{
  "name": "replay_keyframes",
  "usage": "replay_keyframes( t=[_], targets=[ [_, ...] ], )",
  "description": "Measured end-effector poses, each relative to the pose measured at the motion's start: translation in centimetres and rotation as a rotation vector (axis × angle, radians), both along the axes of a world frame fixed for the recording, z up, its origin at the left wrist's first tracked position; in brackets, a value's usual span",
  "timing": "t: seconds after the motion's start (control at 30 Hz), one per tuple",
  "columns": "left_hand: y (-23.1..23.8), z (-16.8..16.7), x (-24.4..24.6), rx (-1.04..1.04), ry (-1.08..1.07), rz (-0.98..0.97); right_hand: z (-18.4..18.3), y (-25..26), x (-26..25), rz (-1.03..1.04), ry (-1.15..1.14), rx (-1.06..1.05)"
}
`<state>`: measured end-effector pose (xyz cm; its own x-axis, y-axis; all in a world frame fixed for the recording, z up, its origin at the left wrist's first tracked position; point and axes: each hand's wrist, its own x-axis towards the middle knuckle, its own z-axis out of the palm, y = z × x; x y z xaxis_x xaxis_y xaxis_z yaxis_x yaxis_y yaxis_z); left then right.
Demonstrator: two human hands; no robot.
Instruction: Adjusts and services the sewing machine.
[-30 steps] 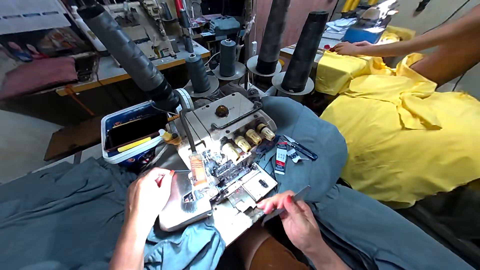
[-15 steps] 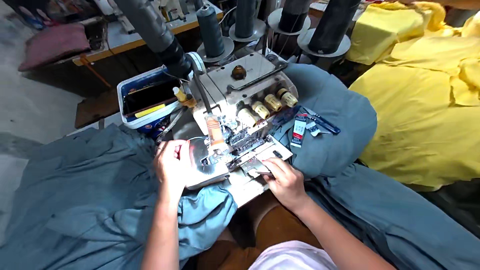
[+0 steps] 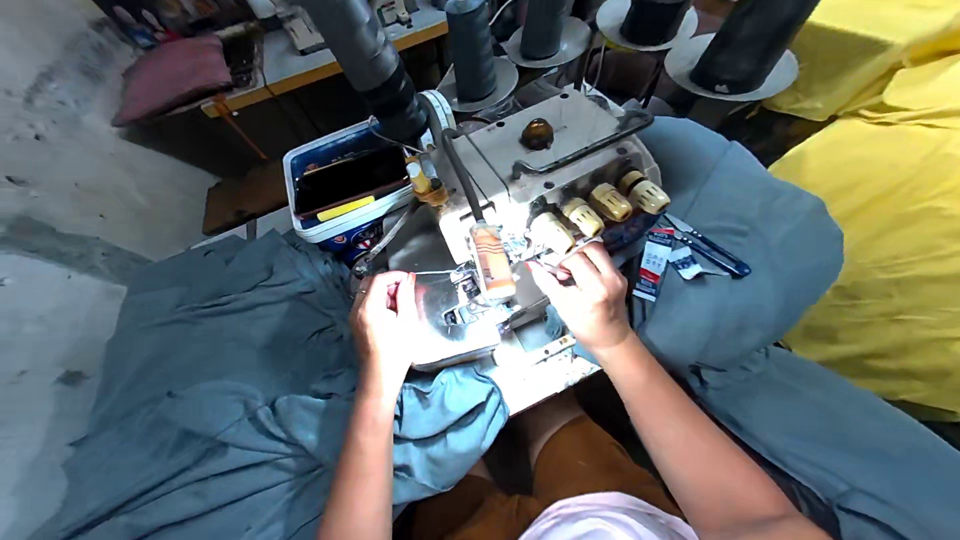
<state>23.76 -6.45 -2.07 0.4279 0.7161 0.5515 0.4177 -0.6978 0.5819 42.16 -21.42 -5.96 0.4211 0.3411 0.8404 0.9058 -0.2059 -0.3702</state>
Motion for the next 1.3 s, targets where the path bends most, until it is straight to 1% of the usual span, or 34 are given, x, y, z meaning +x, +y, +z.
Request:
replay_keyframes(
  t=[0.1,0.23,0.27,0.33,0.4,0.43,0.47,0.53,0.6,0.73,0.8,0.9,1.0,1.07,1.13,1.2,1.3],
  targets=[
    [0.3,-0.7,0.1,-0.037,-0.077,-0.002,0.6,-1.6,-1.7,0.115,0.303,-0.021],
    [0.6,-1.3,0.0,-0.06,-0.136,-0.024,0.5,-3.9,-1.8,0.08,0.554,0.069],
    [0.5,-1.4,0.0,-0.061,-0.155,-0.025,0.9,-4.2,-2.5,0.095,0.586,0.073],
    [0.3,-1.4,0.2,-0.072,-0.193,-0.008,1.8,-4.0,-4.7,0.194,0.565,0.025],
    [-0.5,-1.1,0.6,-0.102,-0.19,0.013,1.4,-3.1,-6.9,0.355,0.509,0.016],
    [-1.0,-1.0,0.9,-0.114,-0.197,0.022,0.9,-2.7,-7.6,0.393,0.494,0.02],
    [-1.4,-1.1,1.3,-0.117,-0.221,0.03,0.6,-2.3,-8.1,0.397,0.516,0.019],
    [-1.6,-1.6,1.7,-0.127,-0.308,0.031,0.9,-2.3,-8.7,0.36,0.693,-0.013],
    [-1.5,-2.1,1.8,-0.16,-0.405,0.033,1.3,-2.5,-8.4,0.354,0.915,-0.083],
    [-1.5,-2.3,2.0,-0.167,-0.52,0.016,2.2,-2.9,-7.1,0.411,1.108,-0.272],
    [-1.5,-2.3,2.1,-0.2,-0.551,0.006,2.5,-2.9,-6.7,0.465,1.192,-0.303],
    [-1.5,-2.3,2.1,-0.251,-0.571,0.001,3.3,-2.9,-6.4,0.522,1.374,-0.294],
    [-1.6,-2.3,2.2,-0.287,-0.601,0.006,3.8,-2.9,-6.0,0.622,1.587,-0.195],
    [-1.8,-2.3,2.2,-0.33,-0.625,0.002,3.7,-2.9,-5.8,0.685,1.679,-0.146],
    [-2.2,-2.1,2.5,-0.344,-0.63,0.008,3.8,-2.9,-5.5,0.717,1.745,-0.138],
    [-2.6,-2.0,2.8,-0.316,-0.588,0.019,3.8,-3.0,-5.5,0.721,1.796,-0.115],
    [-2.7,-2.1,3.0,-0.297,-0.578,0.035,3.8,-3.4,-5.6,0.755,1.771,-0.147]
  ],
)
